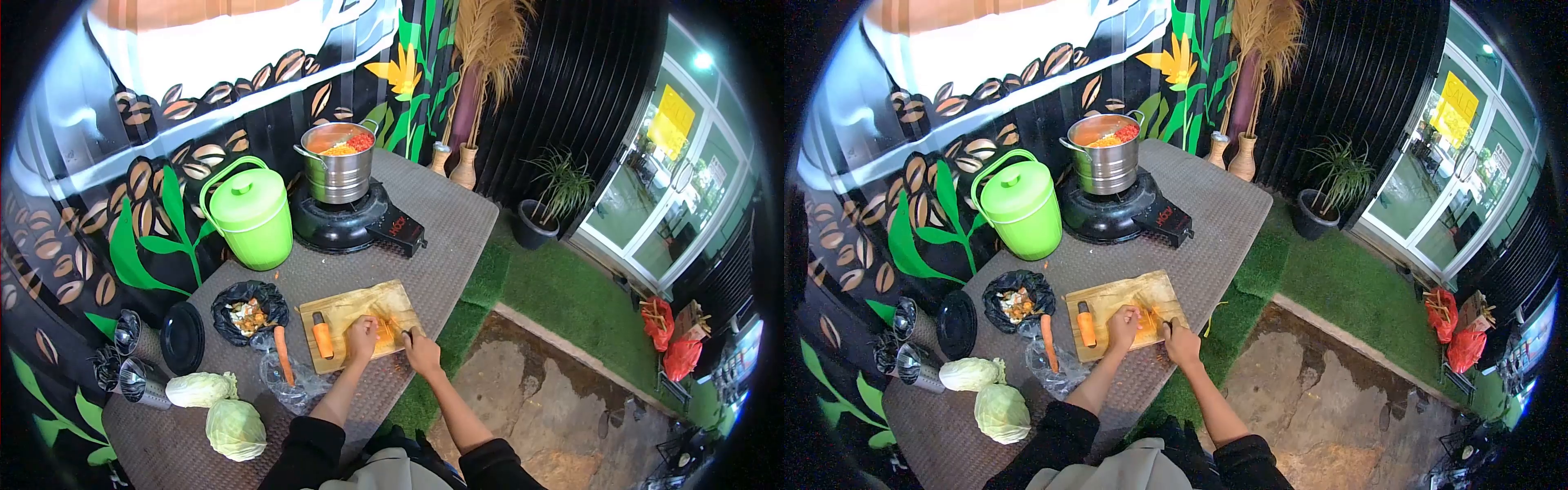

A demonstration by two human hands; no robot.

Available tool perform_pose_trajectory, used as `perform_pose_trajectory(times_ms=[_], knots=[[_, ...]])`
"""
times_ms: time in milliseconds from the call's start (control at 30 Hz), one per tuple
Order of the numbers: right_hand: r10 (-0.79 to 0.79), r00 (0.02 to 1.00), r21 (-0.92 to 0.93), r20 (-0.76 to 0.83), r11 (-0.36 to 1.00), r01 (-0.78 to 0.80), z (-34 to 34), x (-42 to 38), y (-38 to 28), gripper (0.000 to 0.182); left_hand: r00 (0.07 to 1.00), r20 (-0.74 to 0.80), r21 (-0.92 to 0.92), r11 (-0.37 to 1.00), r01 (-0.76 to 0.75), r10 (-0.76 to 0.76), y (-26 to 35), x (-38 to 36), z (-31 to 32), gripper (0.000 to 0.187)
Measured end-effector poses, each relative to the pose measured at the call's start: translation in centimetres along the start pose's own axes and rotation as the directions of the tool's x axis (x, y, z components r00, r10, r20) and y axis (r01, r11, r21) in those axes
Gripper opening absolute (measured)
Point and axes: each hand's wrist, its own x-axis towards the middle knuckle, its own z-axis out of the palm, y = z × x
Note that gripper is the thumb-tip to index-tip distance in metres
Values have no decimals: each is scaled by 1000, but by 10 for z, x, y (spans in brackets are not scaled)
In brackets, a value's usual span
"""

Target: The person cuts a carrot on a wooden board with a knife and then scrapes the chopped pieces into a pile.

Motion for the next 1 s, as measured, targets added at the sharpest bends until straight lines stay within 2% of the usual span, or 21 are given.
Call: perform_pose_trajectory(times_ms=[33, 100, 133, 200, 233, 300, 333, 400, 433, 500, 533, 600, 667, 733, 867, 933, 1000], knots=[[-5, 1000, 2, 0, 1000, 5, -1, -1, 1, 32, 1000, -4, 2, 1000, -2, 2, 7, -3, 1, 14], [-64, 998, -64, -28, 996, 63, -1, -6, 5, 30, 973, -213, 136, 989, -61, 90, 20, -11, 2, 14], [-66, 997, -61, -28, 996, 64, -1, -7, 7, 30, 972, -214, 138, 988, -62, 91, 21, -10, 4, 14], [-137, 990, -95, -43, 987, 133, -3, -9, 14, 28, 963, -109, 278, 938, -208, 246, 29, -10, 4, 21], [-138, 989, -93, -43, 987, 133, -4, -9, 17, 28, 963, -109, 279, 937, -208, 246, 35, -10, 4, 21], [-203, 977, -102, -62, 975, 196, -7, -6, 21, 28, 938, 98, 426, 838, -341, 332, 48, -8, 5, 37], [-204, 977, -100, -64, 975, 197, -9, -6, 23, 28, 937, 97, 428, 837, -343, 334, 49, -4, 7, 37], [-242, 969, -91, -50, 967, 236, -13, -4, 26, 29, 915, 297, 483, 784, -390, 272, 47, 4, 8, 59], [-243, 969, -90, -54, 967, 237, -16, -4, 27, 29, 914, 297, 484, 781, -394, 276, 44, 10, 9, 59], [-279, 958, -90, -74, 958, 272, -20, -6, 30, 28, 897, 412, 506, 779, -371, 160, 40, 19, 7, 70], [-277, 958, -90, -76, 959, 270, -20, -6, 31, 28, 896, 414, 505, 778, -373, 160, 46, 24, 3, 70], [-326, 941, -71, -88, 944, 321, -22, -7, 34, 26, 769, 624, 505, 824, -256, -143, 53, 38, -6, 69], [-341, 936, -69, -87, 939, 336, -23, -6, 35, 26, 784, 613, 476, 839, -263, -102, 50, 45, -9, 63], [-352, 932, -66, -85, 936, 347, -22, -6, 35, 25, 661, 733, 414, 878, -240, -164, 37, 63, -9, 56], [-385, 920, -47, -70, 923, 383, -22, -7, 34, 25, 625, 757, 420, 874, -242, -190, 44, 66, -9, 45], [-387, 920, -54, -62, 922, 385, -22, -7, 33, 25, 582, 797, 310, 937, -163, -162, 47, 65, -11, 37], [-433, 897, -46, -86, 901, 431, -23, -7, 33, 25, 561, 817, 262, 953, -153, -134, 41, 65, -11, 34]])
